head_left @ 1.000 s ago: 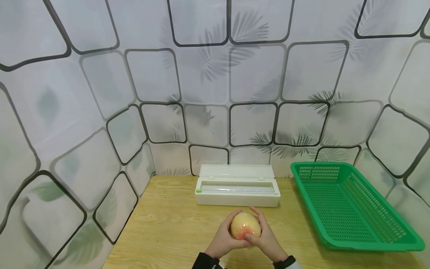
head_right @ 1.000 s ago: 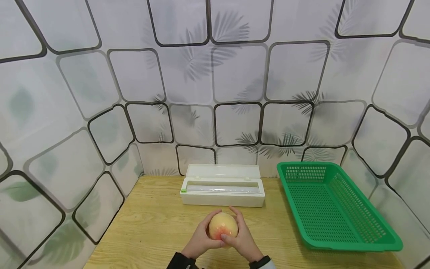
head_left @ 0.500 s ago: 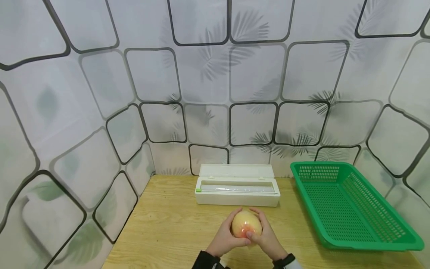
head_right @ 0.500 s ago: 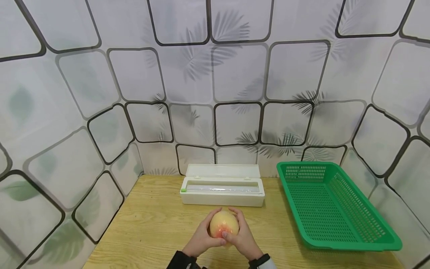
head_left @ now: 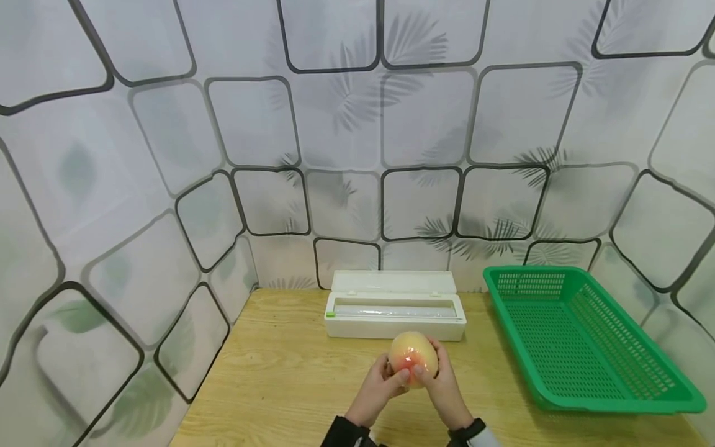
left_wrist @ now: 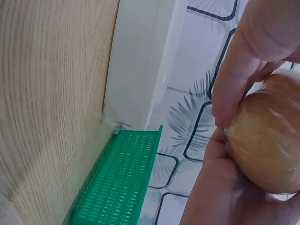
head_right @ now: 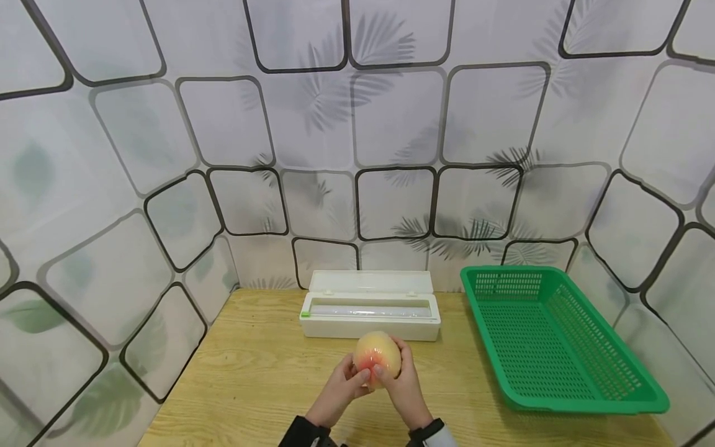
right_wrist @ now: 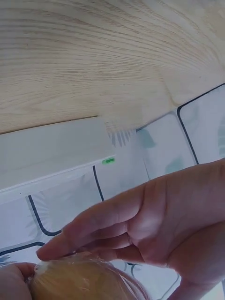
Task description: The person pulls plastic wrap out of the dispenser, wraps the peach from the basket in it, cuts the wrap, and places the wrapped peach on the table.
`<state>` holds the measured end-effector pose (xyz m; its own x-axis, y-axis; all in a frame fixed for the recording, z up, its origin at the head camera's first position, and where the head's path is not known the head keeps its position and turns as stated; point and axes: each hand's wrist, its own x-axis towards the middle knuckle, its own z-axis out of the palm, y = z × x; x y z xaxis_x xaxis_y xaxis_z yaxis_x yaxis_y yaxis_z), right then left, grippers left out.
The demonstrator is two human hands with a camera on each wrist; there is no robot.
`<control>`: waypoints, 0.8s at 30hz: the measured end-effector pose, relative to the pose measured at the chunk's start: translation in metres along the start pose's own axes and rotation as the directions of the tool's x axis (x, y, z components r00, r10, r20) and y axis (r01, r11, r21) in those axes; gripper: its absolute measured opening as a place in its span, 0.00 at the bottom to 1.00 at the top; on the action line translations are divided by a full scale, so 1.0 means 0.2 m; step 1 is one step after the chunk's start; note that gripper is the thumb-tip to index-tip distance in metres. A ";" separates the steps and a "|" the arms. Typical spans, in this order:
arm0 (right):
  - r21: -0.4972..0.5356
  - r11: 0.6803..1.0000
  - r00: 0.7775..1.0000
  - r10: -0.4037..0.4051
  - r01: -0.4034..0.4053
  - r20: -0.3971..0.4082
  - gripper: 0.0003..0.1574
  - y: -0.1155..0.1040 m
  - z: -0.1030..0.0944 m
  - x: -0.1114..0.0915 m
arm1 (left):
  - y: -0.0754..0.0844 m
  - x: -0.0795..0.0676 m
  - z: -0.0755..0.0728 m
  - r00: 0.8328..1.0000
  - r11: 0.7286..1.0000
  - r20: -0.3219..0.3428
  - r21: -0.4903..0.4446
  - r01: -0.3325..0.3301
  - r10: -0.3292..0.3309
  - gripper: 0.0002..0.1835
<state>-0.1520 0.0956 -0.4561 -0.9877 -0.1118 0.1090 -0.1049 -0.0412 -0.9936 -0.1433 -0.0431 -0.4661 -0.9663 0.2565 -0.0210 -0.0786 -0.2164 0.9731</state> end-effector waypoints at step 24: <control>-0.094 0.934 0.939 -0.341 0.344 0.043 0.25 0.06 0.02 -0.03 | -0.01 -0.03 0.00 0.991 0.992 0.049 0.015 -0.125 0.124 0.29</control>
<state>-0.1478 0.0917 -0.4683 -0.8866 -0.1338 0.4428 -0.4487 0.0160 -0.8935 -0.1382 -0.0446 -0.4687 -0.9555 0.2735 0.1108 0.0462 -0.2323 0.9716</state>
